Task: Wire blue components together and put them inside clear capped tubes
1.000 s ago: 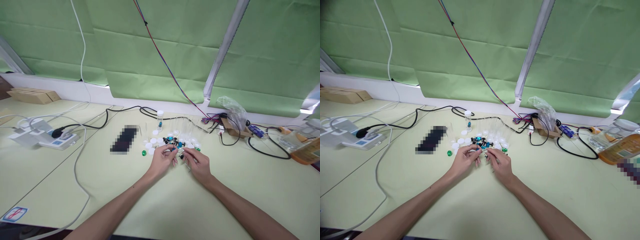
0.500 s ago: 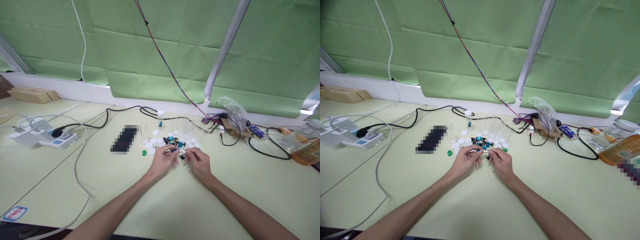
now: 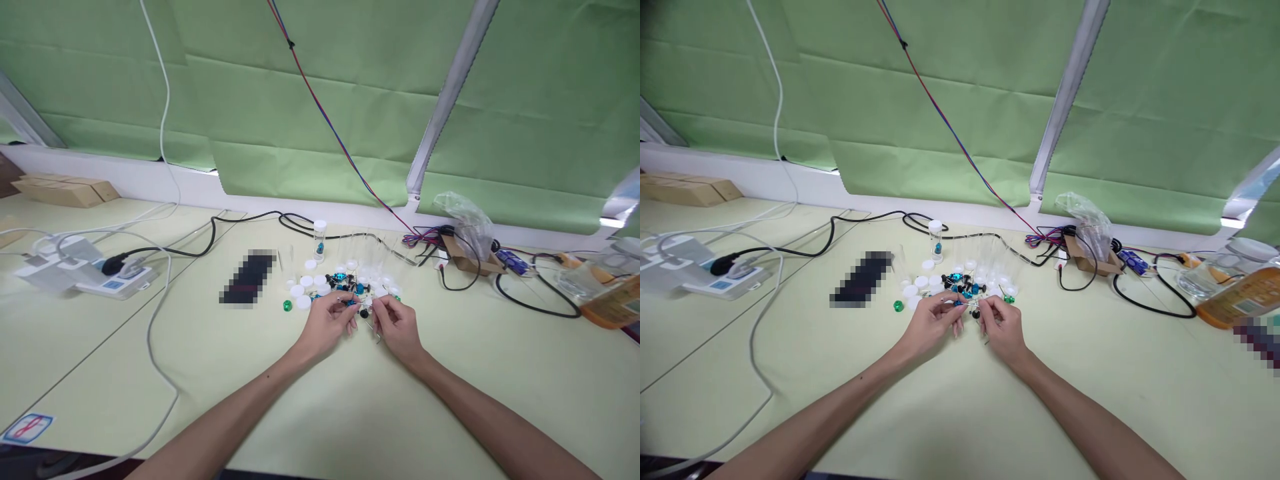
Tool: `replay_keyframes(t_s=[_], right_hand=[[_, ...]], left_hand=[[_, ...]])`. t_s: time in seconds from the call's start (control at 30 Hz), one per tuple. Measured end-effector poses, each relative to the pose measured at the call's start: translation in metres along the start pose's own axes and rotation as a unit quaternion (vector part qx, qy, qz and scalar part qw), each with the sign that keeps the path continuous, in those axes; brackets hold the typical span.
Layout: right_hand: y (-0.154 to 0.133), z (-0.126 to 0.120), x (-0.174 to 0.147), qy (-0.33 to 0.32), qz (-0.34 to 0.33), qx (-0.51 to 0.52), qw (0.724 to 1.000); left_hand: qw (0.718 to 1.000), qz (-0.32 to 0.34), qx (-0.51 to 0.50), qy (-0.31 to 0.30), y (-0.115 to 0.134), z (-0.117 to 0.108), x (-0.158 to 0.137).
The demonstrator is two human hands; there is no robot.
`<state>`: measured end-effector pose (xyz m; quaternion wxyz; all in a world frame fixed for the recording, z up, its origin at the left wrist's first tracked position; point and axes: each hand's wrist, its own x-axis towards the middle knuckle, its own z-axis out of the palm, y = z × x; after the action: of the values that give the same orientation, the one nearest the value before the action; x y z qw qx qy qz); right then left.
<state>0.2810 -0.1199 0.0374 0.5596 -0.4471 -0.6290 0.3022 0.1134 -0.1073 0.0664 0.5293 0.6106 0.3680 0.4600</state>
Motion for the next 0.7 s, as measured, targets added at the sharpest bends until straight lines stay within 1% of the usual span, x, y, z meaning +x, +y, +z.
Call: replay_keyframes(t_s=[0.13,0.37,0.57,0.7], right_hand=[[0.001,0.001,0.0,-0.007,0.002,0.016,1.0],[0.007,0.0,0.002,0.017,-0.01,0.021,1.0],[0.01,-0.003,0.003,0.039,-0.064,-0.018,0.997],[0.012,-0.004,0.004,0.037,-0.087,-0.029,0.995]], left_hand=[[1.0,-0.014,-0.008,0.003,0.0,0.0,0.0],[0.999,-0.015,-0.03,0.004,0.0,-0.002,0.002],[0.999,-0.015,-0.032,-0.002,-0.001,-0.004,0.003],[0.999,-0.012,-0.03,-0.005,0.0,-0.004,0.002]])
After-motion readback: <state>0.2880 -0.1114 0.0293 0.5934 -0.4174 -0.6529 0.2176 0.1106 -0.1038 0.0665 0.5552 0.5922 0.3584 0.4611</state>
